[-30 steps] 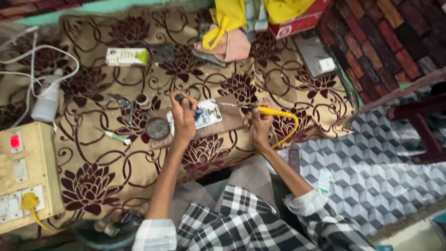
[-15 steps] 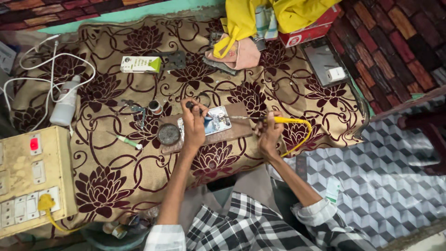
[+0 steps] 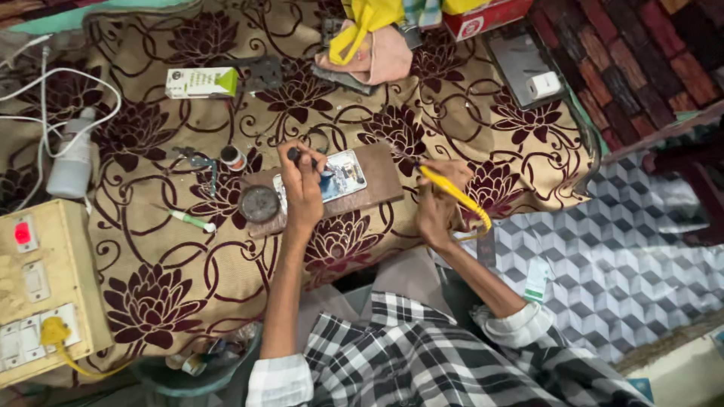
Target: The person uses a soldering iron and solder wire to work on a small electronic component placed on a wooden board. They repeatedly apply heat and solder to specific points on the component while seated at a table.
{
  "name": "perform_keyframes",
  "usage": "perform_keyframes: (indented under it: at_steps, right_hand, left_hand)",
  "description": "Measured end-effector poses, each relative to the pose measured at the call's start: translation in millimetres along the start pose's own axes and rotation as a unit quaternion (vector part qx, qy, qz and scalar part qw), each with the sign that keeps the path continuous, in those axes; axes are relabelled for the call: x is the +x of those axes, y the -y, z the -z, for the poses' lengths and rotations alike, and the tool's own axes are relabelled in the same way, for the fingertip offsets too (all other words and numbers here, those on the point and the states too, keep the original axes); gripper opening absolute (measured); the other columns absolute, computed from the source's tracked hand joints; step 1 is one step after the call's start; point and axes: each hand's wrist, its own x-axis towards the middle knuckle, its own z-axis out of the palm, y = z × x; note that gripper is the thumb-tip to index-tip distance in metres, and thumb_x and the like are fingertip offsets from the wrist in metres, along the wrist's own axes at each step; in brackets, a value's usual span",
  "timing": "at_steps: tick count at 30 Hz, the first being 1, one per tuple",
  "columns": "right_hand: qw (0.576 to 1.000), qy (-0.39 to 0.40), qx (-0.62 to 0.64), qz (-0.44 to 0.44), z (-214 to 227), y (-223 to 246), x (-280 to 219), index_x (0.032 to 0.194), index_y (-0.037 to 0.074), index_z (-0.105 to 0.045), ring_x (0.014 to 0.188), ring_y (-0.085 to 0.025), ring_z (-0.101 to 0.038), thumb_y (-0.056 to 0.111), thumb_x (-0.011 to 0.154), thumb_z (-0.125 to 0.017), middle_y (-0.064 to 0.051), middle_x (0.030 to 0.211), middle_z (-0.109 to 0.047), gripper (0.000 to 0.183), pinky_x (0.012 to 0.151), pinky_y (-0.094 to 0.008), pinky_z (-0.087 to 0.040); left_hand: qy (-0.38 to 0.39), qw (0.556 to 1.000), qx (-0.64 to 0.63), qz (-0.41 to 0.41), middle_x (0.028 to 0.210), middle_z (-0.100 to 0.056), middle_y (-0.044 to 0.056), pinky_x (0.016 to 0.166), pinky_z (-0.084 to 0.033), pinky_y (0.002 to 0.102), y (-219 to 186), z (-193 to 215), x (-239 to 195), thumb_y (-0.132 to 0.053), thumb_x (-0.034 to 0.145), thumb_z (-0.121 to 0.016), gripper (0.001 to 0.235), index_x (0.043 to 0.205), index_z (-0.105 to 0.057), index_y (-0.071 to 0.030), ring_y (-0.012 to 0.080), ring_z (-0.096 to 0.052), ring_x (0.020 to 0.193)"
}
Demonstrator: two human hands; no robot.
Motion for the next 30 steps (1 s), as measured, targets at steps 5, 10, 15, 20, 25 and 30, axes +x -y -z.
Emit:
perform_keyframes:
  at_steps: [5,10,15,20,25,30]
  right_hand:
    - [0.968,0.047,-0.175,0.171,55.2,56.9,32.8,0.124,0.018,-0.073,0.126,-0.033,-0.038,0.046,0.102,-0.067,-0.028,0.141,-0.031,0.036,0.107,-0.051,-0.036]
    - [0.915,-0.096,-0.257,0.294,73.1,89.5,62.7,0.126,0.023,-0.076,0.130,-0.037,-0.033,0.053,0.106,-0.069,-0.025,0.144,-0.029,0.037,0.109,-0.053,-0.036]
    - [0.974,-0.134,0.113,0.147,49.7,77.4,66.9,0.121,0.010,-0.071,0.113,-0.021,-0.047,0.048,0.105,-0.060,-0.005,0.118,-0.049,0.043,0.106,-0.040,-0.039]
    - [0.869,-0.088,0.464,-0.148,26.3,42.6,61.0,0.104,0.003,-0.061,0.080,-0.007,-0.049,0.027,0.113,-0.055,-0.001,0.091,-0.049,0.027,0.077,-0.024,-0.047]
    - [0.851,-0.053,0.474,-0.219,-8.6,14.4,31.2,0.098,0.009,-0.052,0.049,-0.006,-0.045,0.027,0.109,-0.054,0.003,0.068,-0.048,0.021,0.042,-0.021,-0.040]
    - [0.880,0.010,0.433,-0.196,-36.9,-15.0,8.3,0.093,0.005,-0.054,0.038,-0.009,-0.049,0.028,0.108,-0.052,-0.001,0.060,-0.052,0.028,0.029,-0.025,-0.041]
  left_hand:
    - [0.006,1.000,-0.004,0.003,0.082,-0.049,0.000,0.058,-0.034,0.022,9.0,2.0,-3.3,-0.053,0.114,-0.037,0.043,0.119,-0.039,-0.010,0.0066,-0.039,0.067]
    - [0.012,1.000,-0.009,0.016,0.081,-0.050,-0.001,0.058,-0.033,0.021,9.1,1.7,0.7,-0.049,0.115,-0.037,0.039,0.120,-0.039,-0.010,0.0058,-0.039,0.065]
    - [0.010,0.999,-0.041,0.003,0.085,-0.050,0.001,0.062,-0.035,0.022,9.2,2.1,-0.2,-0.045,0.118,-0.040,0.035,0.120,-0.039,-0.010,0.0081,-0.045,0.075]
    - [0.016,1.000,0.007,-0.021,0.081,-0.052,0.002,0.068,-0.043,0.026,3.6,0.2,-0.6,-0.045,0.118,-0.039,0.037,0.120,-0.039,-0.008,0.0095,-0.051,0.075]
    - [0.017,0.999,0.021,-0.041,0.080,-0.051,0.003,0.072,-0.049,0.030,2.5,0.5,-1.9,-0.044,0.118,-0.037,0.037,0.119,-0.041,-0.007,0.0121,-0.055,0.076]
    - [0.020,0.999,0.024,-0.041,0.079,-0.055,0.003,0.066,-0.055,0.029,13.8,-0.9,-0.3,-0.044,0.115,-0.032,0.036,0.119,-0.042,-0.010,0.0116,-0.060,0.073]
